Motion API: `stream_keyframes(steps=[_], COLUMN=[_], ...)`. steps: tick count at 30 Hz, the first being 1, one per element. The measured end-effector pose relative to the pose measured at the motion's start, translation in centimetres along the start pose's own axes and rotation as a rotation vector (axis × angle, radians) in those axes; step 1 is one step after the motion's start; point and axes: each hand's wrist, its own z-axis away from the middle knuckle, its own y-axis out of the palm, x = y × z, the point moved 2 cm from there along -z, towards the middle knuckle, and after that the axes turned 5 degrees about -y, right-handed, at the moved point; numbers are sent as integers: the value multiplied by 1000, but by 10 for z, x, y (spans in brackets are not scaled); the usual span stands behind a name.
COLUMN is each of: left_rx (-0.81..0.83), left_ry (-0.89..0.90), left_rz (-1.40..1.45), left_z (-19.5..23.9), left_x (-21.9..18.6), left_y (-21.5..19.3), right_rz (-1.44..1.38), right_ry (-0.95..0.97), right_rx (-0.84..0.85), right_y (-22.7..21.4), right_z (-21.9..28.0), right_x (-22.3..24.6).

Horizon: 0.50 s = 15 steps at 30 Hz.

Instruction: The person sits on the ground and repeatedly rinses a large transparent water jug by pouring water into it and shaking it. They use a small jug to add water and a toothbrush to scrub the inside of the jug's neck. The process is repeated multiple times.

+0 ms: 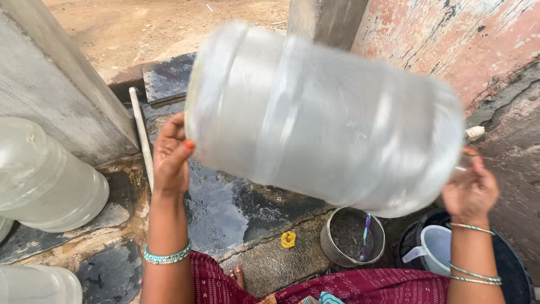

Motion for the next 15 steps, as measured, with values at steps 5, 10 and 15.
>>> stream_keyframes(steps=[5, 10, 15], left_rx=[6, -113, -265], left_ry=[359, 121, -496], left_rz=[-346, -537, -1010], left_z=[15, 20, 3], left_x=[-40, -1, 99], left_y=[45, 44, -11], right_rz=[94, 457, 778], right_ry=[0, 380, 1023], right_rx=[-188, -306, -186], right_y=[18, -42, -95], right_z=[3, 10, 38], right_x=[-14, -79, -140])
